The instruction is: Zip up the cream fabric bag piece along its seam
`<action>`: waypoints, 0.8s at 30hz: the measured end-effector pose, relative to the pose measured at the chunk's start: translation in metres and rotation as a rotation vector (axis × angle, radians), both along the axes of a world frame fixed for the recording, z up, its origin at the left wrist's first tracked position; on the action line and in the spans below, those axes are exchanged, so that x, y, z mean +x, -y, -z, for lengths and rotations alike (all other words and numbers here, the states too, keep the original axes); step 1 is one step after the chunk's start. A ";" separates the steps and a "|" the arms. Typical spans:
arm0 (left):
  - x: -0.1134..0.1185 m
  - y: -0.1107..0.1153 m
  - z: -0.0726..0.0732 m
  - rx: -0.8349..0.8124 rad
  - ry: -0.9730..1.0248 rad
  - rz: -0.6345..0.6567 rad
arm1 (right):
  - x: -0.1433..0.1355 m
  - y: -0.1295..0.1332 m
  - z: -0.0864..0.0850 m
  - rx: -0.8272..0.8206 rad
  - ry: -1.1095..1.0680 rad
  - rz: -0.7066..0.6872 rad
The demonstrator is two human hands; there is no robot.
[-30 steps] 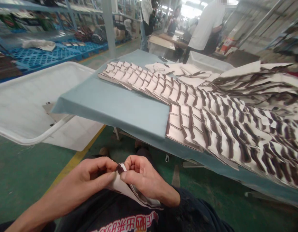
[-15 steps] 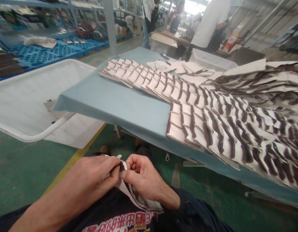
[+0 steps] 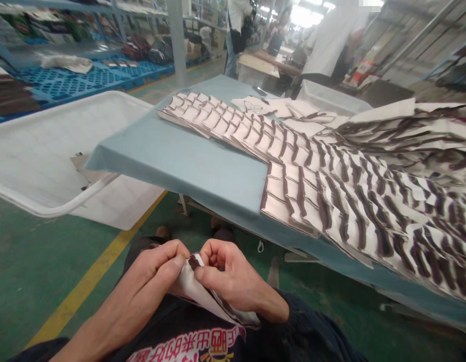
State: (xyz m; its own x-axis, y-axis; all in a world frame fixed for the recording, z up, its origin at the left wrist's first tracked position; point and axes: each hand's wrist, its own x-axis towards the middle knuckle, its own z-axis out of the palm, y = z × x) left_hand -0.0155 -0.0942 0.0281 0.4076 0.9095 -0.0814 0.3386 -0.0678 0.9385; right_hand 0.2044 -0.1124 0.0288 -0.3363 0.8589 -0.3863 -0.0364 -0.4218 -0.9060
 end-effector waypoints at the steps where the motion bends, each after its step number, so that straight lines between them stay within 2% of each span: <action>1: -0.001 0.002 0.000 -0.014 -0.012 0.000 | -0.001 0.001 0.001 -0.003 -0.004 0.003; 4: -0.005 0.004 0.004 -0.048 0.008 -0.020 | -0.002 0.002 0.005 -0.029 -0.031 0.017; 8: -0.016 -0.002 0.020 -0.116 0.078 0.054 | -0.003 0.003 0.010 -0.042 -0.066 0.017; 11: -0.023 -0.007 0.033 -0.161 0.128 0.102 | -0.001 0.005 0.012 -0.005 -0.044 0.006; 13: -0.024 -0.009 0.035 -0.151 0.139 0.094 | -0.001 0.005 0.013 0.049 0.017 0.018; 16: -0.021 -0.010 0.034 -0.088 0.103 0.062 | 0.000 0.005 0.014 0.121 0.109 0.040; 19: -0.015 -0.007 0.028 -0.029 0.104 0.035 | 0.002 0.005 0.014 0.138 0.121 0.005; 24: -0.006 -0.005 0.005 0.011 0.098 0.054 | 0.007 0.007 0.012 0.079 0.116 -0.073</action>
